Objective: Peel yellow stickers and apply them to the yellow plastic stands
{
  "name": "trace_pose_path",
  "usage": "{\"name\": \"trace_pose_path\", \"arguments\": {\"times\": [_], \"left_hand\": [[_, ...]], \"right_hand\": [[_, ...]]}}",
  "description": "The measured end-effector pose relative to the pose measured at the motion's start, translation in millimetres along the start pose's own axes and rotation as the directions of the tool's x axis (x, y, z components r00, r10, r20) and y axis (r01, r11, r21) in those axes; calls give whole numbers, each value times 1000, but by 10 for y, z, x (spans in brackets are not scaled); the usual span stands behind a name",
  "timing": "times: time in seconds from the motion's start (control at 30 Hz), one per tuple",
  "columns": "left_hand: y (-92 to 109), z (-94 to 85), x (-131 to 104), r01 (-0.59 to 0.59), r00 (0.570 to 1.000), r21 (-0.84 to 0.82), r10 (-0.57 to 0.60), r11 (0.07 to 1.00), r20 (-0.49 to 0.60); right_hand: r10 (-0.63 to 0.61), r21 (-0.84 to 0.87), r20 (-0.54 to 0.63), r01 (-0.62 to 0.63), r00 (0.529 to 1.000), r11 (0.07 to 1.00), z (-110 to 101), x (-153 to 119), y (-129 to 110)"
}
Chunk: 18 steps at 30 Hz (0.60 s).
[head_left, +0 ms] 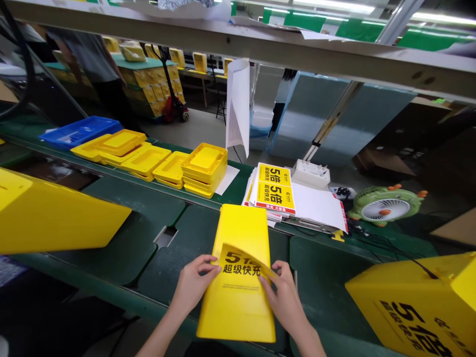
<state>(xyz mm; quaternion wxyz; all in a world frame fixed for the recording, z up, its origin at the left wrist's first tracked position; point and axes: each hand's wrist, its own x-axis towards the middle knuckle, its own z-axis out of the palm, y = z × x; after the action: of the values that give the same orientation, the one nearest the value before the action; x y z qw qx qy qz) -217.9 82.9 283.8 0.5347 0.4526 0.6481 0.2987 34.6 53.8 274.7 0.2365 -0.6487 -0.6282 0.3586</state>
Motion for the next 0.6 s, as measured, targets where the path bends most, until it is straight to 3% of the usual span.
{"name": "trace_pose_path", "arguments": {"times": [0.1, 0.23, 0.33, 0.37, 0.4, 0.43, 0.5, 0.53, 0.6], "left_hand": [[26, -11, -40, 16, 1000, 23, -16, 1000, 5], [-51, 120, -209, 4, 999, 27, -3, 1000, -53], [-179, 306, -399, -97, 945, 166, 143, 981, -294], [-205, 370, -453, -152, 909, 262, 239, 953, -342], [-213, 431, -495, -228, 879, 379, 357, 897, -316], [-200, 491, -517, -336, 856, 492, 478, 803, -195], [-105, 608, -481, -574, 775, 613, 602, 543, 193], [-30, 664, -414, -658, 725, 613, 588, 436, 359], [156, 765, -175, -726, 673, 595, 537, 344, 510]], "right_hand": [[123, 45, 11, -123, 992, 991, 5, -16, 72], [272, 182, -84, -254, 959, 950, -89, -25, 181], [321, 228, -125, -287, 939, 930, -116, -95, 245], [332, 245, -114, -298, 936, 923, -92, -128, 254], [337, 263, -100, -301, 936, 916, -49, -162, 255], [332, 282, -82, -298, 940, 912, 12, -195, 248], [308, 326, -39, -280, 950, 903, 168, -252, 219], [303, 350, -27, -275, 953, 896, 251, -273, 202], [321, 386, -41, -281, 946, 878, 394, -297, 178]]}}
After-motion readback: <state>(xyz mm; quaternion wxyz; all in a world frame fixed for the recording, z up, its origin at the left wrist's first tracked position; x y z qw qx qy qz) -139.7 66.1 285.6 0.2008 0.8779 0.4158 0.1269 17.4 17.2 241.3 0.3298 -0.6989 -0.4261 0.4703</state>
